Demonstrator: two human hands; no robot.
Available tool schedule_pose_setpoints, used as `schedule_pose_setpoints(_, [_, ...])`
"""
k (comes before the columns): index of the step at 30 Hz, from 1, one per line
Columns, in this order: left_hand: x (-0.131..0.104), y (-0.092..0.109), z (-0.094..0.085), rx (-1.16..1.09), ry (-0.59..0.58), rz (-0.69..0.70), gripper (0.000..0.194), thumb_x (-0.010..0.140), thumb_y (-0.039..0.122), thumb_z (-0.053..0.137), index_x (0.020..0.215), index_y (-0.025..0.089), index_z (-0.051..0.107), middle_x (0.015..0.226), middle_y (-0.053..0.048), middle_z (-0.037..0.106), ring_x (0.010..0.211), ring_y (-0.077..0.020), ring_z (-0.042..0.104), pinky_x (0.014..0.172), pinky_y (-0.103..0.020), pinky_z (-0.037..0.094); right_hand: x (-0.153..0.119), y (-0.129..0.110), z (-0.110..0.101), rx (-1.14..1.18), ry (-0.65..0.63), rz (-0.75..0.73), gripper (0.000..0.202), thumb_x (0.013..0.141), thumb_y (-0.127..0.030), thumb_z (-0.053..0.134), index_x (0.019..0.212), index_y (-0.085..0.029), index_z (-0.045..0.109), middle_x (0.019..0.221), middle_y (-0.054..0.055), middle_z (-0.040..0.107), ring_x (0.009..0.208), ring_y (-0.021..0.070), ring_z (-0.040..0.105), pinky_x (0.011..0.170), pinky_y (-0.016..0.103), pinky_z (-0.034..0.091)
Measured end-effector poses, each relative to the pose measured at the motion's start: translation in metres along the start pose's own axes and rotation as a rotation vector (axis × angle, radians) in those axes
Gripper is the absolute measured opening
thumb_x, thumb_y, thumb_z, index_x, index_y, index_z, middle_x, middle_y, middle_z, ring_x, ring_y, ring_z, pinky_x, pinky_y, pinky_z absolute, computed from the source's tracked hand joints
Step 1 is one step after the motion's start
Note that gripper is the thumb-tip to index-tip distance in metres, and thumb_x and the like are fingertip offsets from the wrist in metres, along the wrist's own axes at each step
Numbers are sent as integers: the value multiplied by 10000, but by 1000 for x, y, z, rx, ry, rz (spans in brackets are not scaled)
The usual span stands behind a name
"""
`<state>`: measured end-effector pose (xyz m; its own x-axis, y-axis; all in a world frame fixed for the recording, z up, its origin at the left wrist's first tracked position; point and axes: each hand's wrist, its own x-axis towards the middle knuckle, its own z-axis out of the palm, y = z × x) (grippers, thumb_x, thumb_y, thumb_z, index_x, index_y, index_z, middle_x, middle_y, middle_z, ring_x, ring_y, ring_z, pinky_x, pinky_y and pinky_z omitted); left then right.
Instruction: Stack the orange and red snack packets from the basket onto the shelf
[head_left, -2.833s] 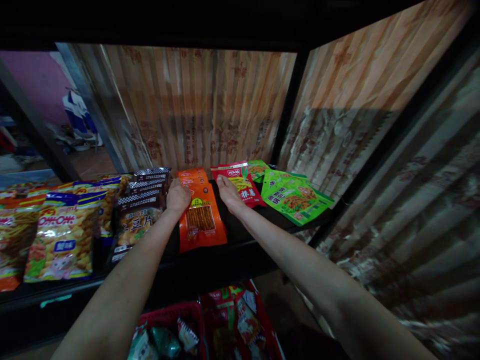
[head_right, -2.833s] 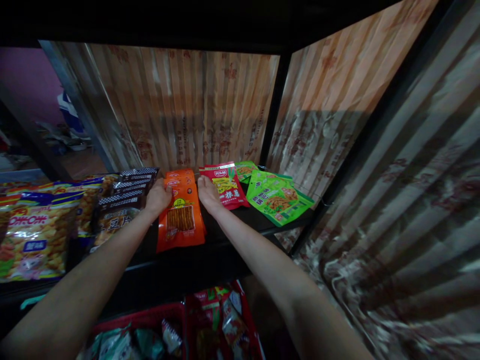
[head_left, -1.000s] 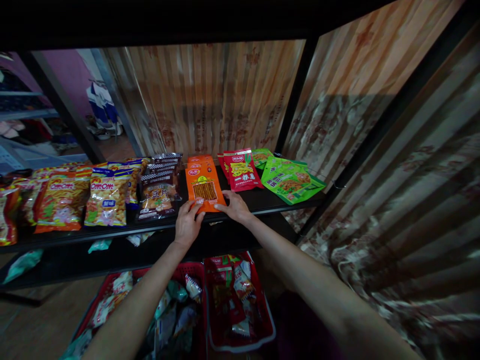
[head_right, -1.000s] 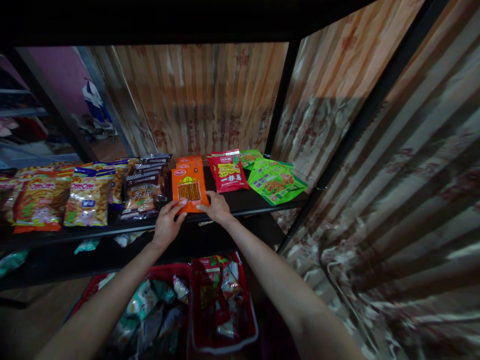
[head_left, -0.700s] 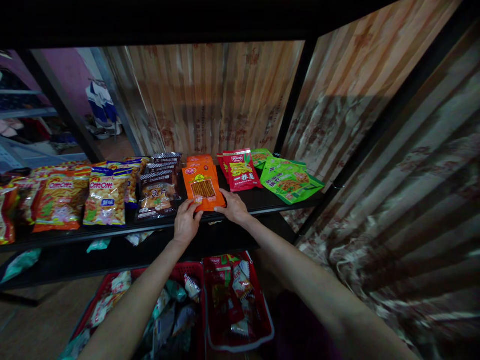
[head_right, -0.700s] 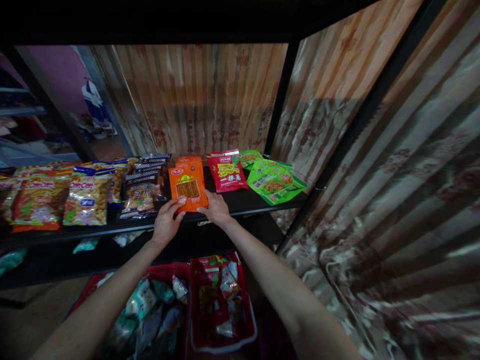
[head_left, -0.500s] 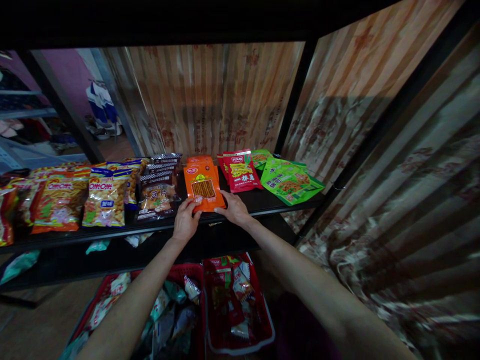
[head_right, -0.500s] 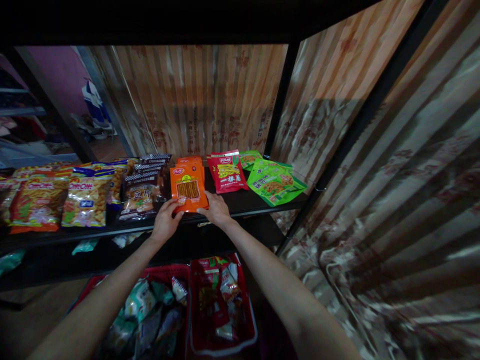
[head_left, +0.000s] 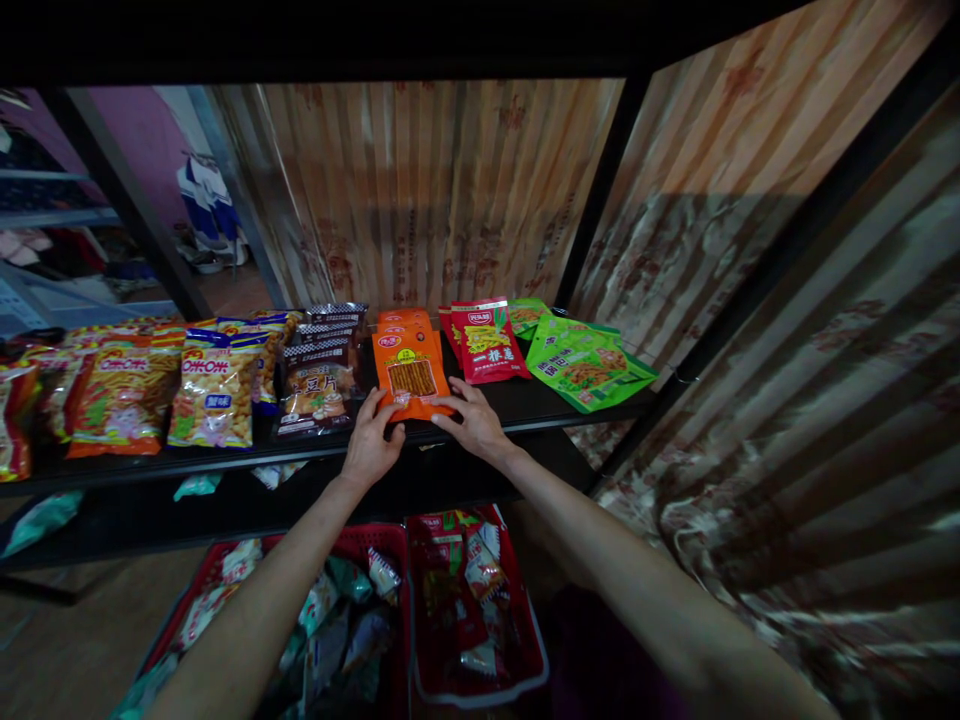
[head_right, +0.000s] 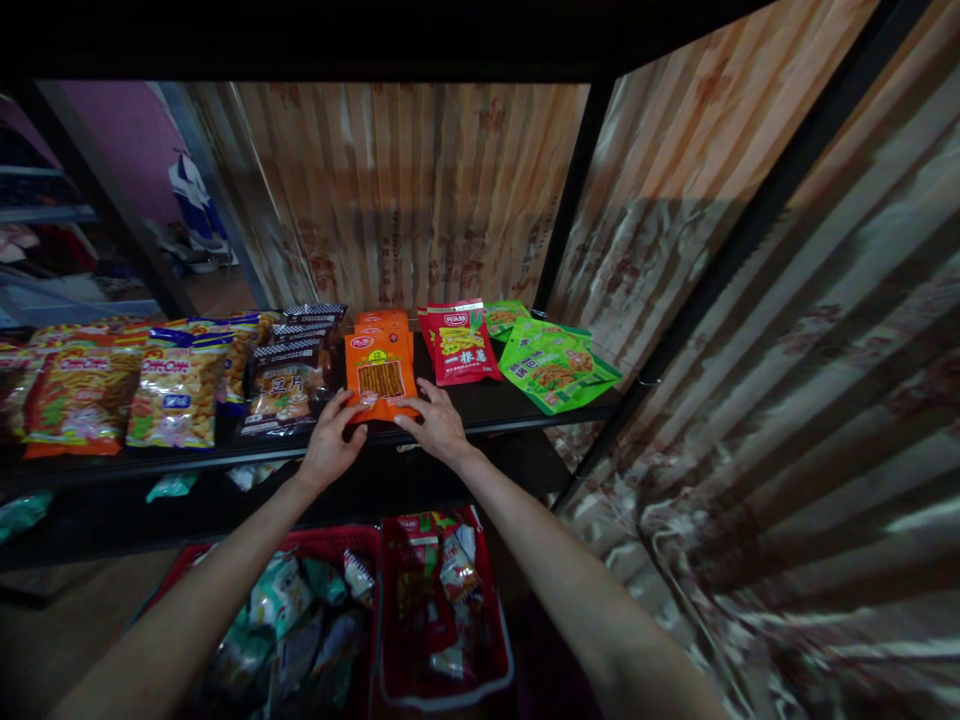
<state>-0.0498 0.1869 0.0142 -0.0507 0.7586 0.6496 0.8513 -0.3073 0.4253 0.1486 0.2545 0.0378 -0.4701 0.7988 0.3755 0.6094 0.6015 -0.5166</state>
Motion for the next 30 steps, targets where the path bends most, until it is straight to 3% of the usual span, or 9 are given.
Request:
schedule_pose_setpoints(7, [-3,3,0,24,8,18,237,858,199,502,1043,165,646,1312,-138,508,1300,-259,423,1060,-454,406,0,-1,2,17,16,16,247,839,-286,584,1062,-292,688,1368,41,483,1170,211,505,1029,420,401])
schedule_pose_setpoints(14, [-6,4,-1,31,-19,80,348,853,237,530,1193,185,584,1349,-123,492,1347,-260,356,1086,-472,367,-2,-1,3,67,80,20,256,838,-265,568,1063,-257,691,1363,60,489,1176,211,510,1036,399,395])
schedule_pose_setpoints(21, [-13,20,-19,31,2,88,375,866,215,476,1232,170,546,1383,-137,465,1372,-267,312,1094,-483,340,-28,-21,-7,118,285,31,274,882,-283,470,1073,-244,662,1324,70,526,1199,216,498,1053,409,376])
schedule_pose_setpoints(24, [-35,40,-28,-19,73,89,347,858,161,452,1185,168,566,1339,-127,510,1345,-241,361,1092,-459,346,-55,-31,-9,166,328,13,302,904,-282,412,1100,-228,635,1296,79,545,1198,206,503,1054,393,375])
schedule_pose_setpoints(26, [-64,54,-25,-90,50,64,325,849,129,441,1131,185,591,1284,-105,557,1300,-221,421,1075,-443,370,-79,-33,-4,199,306,14,302,904,-275,405,1114,-233,619,1283,73,556,1199,204,504,1050,394,378])
schedule_pose_setpoints(28, [-103,65,-14,-183,-80,-19,301,832,115,449,1063,201,622,1232,-90,594,1240,-215,482,1041,-431,407,-104,-27,7,223,249,47,295,893,-249,410,1103,-238,617,1250,71,579,1175,197,523,1032,388,395])
schedule_pose_setpoints(30, [-146,72,5,-255,-263,-269,288,812,98,456,1001,199,648,1177,-92,624,1133,-211,559,995,-424,443,-130,-15,21,216,135,138,294,867,-200,426,1081,-230,626,1189,75,611,1108,185,564,985,363,430])
